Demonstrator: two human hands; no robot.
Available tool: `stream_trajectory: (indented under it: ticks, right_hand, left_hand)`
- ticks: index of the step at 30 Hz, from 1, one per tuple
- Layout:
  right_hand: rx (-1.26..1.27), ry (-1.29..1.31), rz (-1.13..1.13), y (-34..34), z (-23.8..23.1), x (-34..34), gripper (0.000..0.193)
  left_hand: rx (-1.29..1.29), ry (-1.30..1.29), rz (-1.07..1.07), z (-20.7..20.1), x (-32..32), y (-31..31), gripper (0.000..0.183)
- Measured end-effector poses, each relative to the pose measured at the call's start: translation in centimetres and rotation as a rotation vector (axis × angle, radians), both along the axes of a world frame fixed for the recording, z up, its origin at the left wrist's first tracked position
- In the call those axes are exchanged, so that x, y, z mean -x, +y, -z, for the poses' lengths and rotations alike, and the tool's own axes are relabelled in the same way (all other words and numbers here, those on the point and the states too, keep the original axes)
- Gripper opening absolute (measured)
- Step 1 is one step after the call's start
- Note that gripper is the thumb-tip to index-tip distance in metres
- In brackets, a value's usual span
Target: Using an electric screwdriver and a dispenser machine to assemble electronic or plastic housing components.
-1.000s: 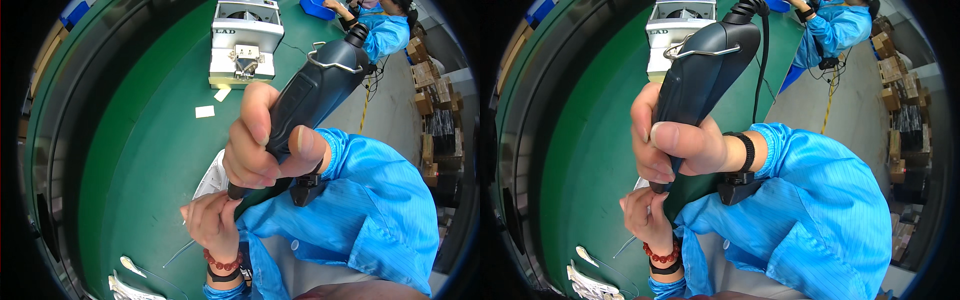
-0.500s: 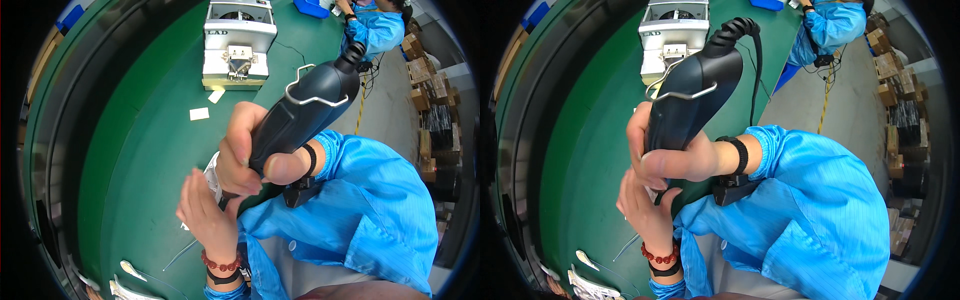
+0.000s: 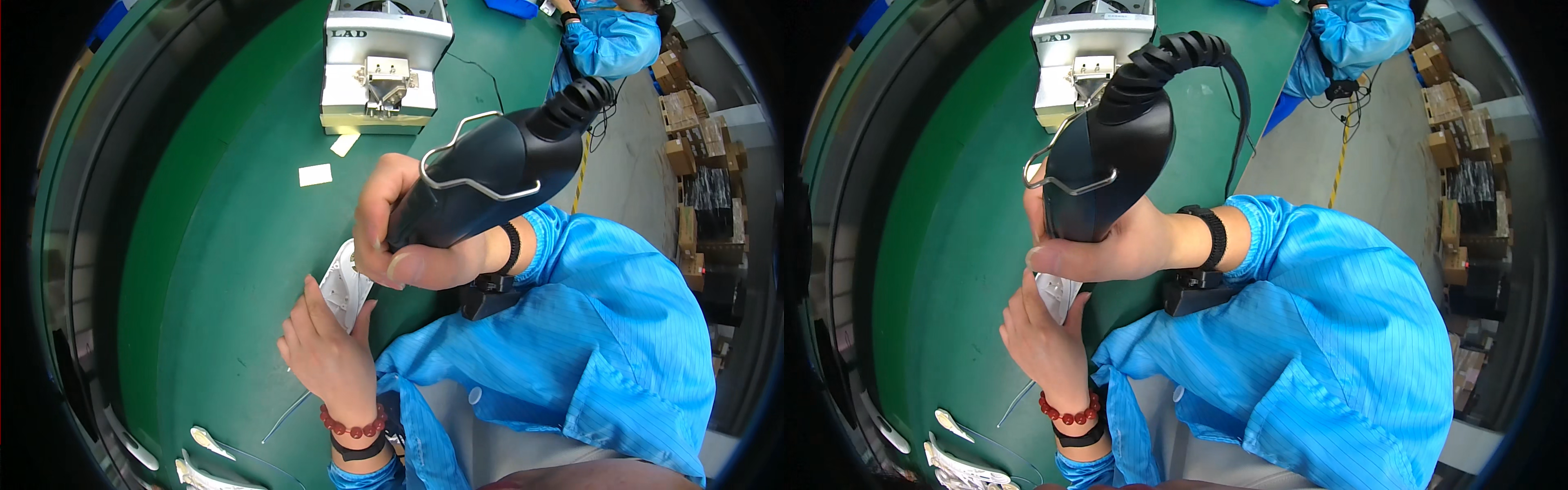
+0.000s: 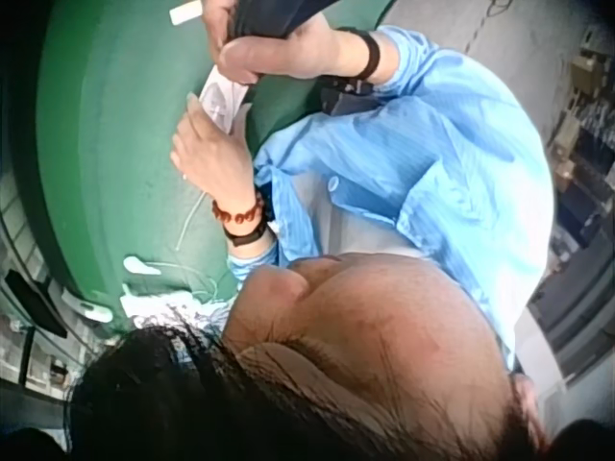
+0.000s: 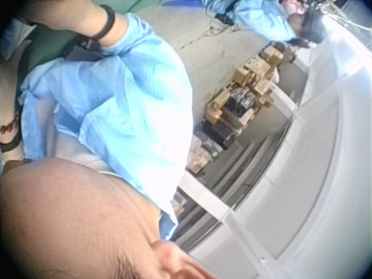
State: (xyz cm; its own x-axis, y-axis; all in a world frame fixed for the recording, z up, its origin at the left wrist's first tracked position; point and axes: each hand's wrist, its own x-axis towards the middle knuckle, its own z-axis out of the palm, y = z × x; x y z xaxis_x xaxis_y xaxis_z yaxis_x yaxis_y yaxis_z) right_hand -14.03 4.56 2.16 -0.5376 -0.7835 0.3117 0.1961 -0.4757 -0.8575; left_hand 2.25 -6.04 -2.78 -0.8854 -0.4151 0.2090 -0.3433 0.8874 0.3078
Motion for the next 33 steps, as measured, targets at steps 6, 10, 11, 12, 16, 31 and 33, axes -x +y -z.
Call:
stream_trajectory:
  ticks: [6, 10, 11, 12, 16, 31, 33]
  right_hand:
    - [-0.020, 0.098, -0.009, -0.3, 1.3, 0.1, 0.035]
    - [-0.016, 0.051, -0.024, -0.1, 1.1, -0.1, 0.036]
    - [-0.017, 0.007, -0.033, 0.0, 0.9, -0.2, 0.038]
    - [-0.017, 0.006, -0.030, 0.0, 1.2, -0.3, 0.038]
    - [-0.015, 0.416, 0.010, 0.0, 1.8, 0.1, 0.039]
    - [0.302, 0.107, 0.147, 1.5, -3.4, 4.7, 0.030]
    - [0.237, 0.303, 0.310, 1.3, -5.4, 7.8, 0.026]
  left_hand:
    - [-0.006, -0.018, -0.011, -0.4, -0.2, 0.0, 0.077]
    - [-0.013, -0.005, -0.004, -0.4, -0.1, 0.1, 0.077]
    - [-0.019, -0.011, -0.001, -0.5, -0.1, 0.2, 0.076]
    - [-0.026, -0.017, 0.002, -0.5, 0.0, 0.2, 0.076]
    - [-0.008, -0.030, -0.001, -0.7, 0.1, 0.2, 0.074]
    - [-0.056, -0.057, -0.037, -1.6, 0.0, 0.5, 0.072]
    - [-0.051, -0.024, -0.028, -1.6, -0.2, 0.4, 0.072]
